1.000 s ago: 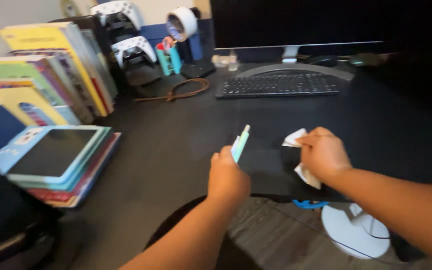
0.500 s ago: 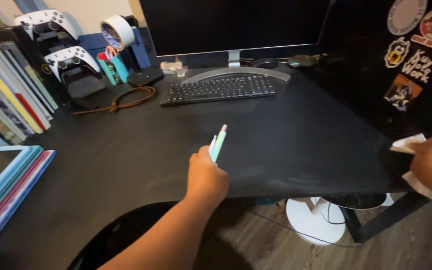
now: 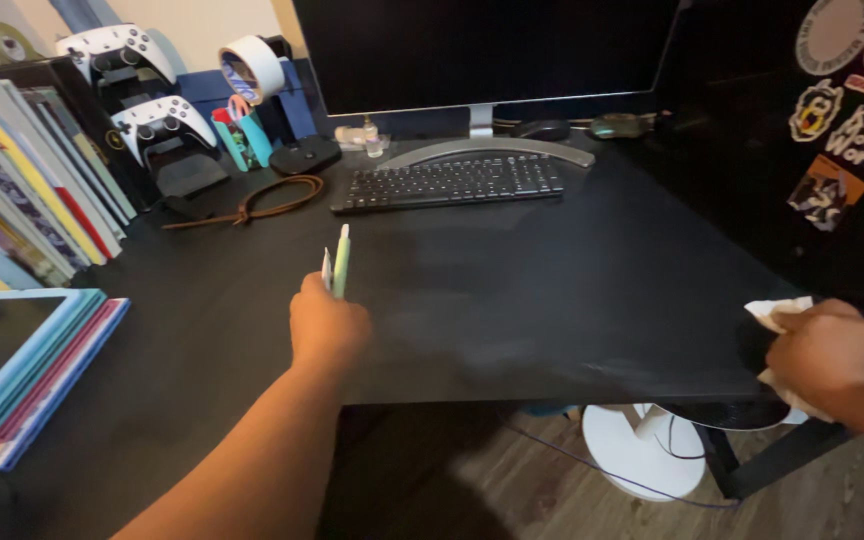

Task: The person pulls a wet wipe from a package, wipes the desk surface with it, and then lifts and wipes the keyboard.

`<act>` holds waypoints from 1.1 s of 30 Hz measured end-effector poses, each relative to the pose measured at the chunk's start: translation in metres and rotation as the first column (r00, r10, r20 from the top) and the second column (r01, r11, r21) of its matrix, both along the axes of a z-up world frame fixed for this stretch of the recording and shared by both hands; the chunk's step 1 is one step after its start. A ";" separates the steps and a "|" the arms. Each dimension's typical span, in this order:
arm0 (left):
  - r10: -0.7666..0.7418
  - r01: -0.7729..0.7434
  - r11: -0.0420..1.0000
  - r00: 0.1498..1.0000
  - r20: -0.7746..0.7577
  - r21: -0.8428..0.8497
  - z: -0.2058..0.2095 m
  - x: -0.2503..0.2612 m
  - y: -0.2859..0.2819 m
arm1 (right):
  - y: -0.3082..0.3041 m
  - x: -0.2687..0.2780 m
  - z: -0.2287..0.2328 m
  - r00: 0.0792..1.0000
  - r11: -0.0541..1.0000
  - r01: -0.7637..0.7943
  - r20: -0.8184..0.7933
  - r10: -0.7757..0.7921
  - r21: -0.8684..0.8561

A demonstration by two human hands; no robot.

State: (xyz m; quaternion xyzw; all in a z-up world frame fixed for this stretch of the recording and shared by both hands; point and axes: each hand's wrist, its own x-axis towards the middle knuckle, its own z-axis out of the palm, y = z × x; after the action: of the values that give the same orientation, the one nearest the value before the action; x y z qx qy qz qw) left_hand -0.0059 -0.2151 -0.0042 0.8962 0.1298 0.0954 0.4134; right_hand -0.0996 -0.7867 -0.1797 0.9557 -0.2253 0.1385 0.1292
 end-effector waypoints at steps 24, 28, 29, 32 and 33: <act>0.011 -0.030 0.996 0.978 0.206 0.087 -0.021 0.023 0.183 | 0.349 0.063 0.071 0.991 0.821 0.028 -0.124 0.052 0.570; -0.001 -0.017 0.996 0.980 0.201 0.087 -0.027 0.018 0.201 | 0.411 0.056 0.092 0.979 0.909 -0.169 -0.045 0.201 0.382; -0.013 -0.003 0.997 0.981 0.195 0.080 -0.027 0.015 0.205 | 0.427 0.058 0.097 0.987 0.835 -0.142 0.008 0.163 0.532; -0.039 0.024 0.997 0.979 0.202 0.076 -0.028 0.011 0.212 | 0.466 0.061 0.106 0.965 0.901 -0.193 -0.089 0.245 0.388; -0.052 0.036 0.996 0.976 0.209 0.080 -0.028 0.010 0.214 | 0.477 0.064 0.106 0.966 0.902 -0.193 -0.086 0.243 0.386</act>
State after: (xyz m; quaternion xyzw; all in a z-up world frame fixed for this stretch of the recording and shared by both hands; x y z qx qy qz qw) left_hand 0.0040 -0.0007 -0.0324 0.8987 0.0614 0.1856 0.3927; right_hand -0.0357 -0.3093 -0.0739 0.9889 -0.1299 0.0429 -0.0573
